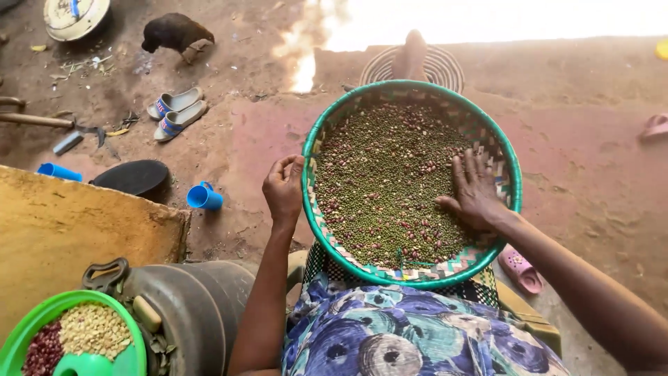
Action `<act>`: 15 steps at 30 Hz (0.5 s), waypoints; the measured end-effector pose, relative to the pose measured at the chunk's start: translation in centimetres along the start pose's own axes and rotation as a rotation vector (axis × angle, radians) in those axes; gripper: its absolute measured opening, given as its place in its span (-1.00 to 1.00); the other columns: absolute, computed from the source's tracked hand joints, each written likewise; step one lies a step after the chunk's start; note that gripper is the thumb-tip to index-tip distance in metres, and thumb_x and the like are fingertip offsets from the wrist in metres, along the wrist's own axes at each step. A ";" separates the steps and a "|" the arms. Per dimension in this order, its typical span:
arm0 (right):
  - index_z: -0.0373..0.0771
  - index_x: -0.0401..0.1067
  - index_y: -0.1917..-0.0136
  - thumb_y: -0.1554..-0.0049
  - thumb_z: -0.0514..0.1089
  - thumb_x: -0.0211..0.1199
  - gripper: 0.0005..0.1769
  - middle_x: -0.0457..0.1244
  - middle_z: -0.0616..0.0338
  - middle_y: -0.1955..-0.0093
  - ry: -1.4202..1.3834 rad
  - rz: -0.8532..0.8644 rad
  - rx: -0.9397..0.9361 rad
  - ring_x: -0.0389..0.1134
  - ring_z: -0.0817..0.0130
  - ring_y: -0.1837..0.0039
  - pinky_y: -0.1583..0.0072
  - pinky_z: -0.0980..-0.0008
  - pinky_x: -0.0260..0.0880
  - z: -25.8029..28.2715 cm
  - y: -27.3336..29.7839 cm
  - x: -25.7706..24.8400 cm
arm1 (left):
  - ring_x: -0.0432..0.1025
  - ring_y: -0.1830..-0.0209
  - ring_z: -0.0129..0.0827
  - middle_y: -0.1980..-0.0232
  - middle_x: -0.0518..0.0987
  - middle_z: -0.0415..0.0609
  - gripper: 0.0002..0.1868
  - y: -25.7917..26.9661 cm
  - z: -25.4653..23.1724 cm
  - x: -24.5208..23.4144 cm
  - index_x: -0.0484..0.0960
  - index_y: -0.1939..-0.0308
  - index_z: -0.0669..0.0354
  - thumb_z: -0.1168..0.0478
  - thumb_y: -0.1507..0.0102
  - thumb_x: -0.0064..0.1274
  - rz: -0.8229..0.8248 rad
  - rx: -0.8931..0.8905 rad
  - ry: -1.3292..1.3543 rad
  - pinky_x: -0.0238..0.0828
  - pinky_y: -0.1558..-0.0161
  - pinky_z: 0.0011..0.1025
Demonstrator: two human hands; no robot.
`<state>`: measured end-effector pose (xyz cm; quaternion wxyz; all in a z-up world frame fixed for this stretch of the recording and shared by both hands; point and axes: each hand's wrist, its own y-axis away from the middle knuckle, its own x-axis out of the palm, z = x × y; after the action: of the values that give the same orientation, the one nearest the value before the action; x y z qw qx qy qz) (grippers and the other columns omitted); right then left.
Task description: The person sits on the ground and sorts a mixture of green and red legumes in a large woven basket by hand. They pick out specific items and transfer them into a green plastic container placed nearby.
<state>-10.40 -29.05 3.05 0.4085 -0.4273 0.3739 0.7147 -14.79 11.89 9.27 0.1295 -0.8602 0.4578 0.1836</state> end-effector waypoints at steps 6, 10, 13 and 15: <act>-0.08 -0.39 -0.79 -0.15 0.42 0.32 0.31 -0.42 -0.27 -0.79 -0.402 0.197 -0.224 -0.49 -0.33 -0.74 -0.64 -0.25 -0.43 7.7 3.1 1.1 | 0.35 0.60 -0.44 0.66 0.43 -0.10 -0.58 0.6 3.3 0.6 0.69 0.43 0.12 -0.13 -0.16 0.46 0.299 -0.251 0.140 0.36 0.47 -0.42; 0.04 -0.33 -0.79 -0.15 0.39 0.36 0.26 -0.47 -0.12 -0.82 -0.330 0.217 -0.497 -0.57 -0.41 -0.72 -0.61 -0.31 -0.41 12.8 4.9 0.4 | 0.33 0.68 -0.43 0.72 0.37 -0.07 -0.66 -0.2 7.0 1.9 0.66 0.51 0.21 0.07 -0.13 0.43 0.264 -0.224 0.192 0.33 0.54 -0.43; 0.17 0.02 -0.76 -0.40 0.29 -0.17 -0.28 -0.20 0.12 -0.82 -0.024 -0.211 -0.913 -0.36 -0.02 -0.80 -0.65 0.02 -0.39 14.3 3.3 3.6 | 0.35 0.70 -0.41 0.74 0.38 -0.03 -0.76 0.1 6.3 2.5 0.62 0.59 0.21 0.16 -0.05 0.29 0.240 -0.163 0.211 0.26 0.51 -0.44; 0.08 0.12 -0.72 -0.43 0.04 -0.28 -0.37 -0.10 0.09 -0.79 -0.159 -0.257 -0.948 -0.16 -0.03 -0.76 -0.64 -0.07 -0.30 16.0 1.3 3.9 | 0.34 0.60 -0.42 0.71 0.46 0.03 -0.62 0.4 4.3 2.5 0.66 0.59 0.16 0.00 -0.17 0.38 0.246 -0.072 0.193 0.28 0.43 -0.40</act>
<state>-17.64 -14.33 5.40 0.2813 -0.5529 -0.0803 0.7802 -14.72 11.52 4.30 0.0305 -0.8155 0.5630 0.1308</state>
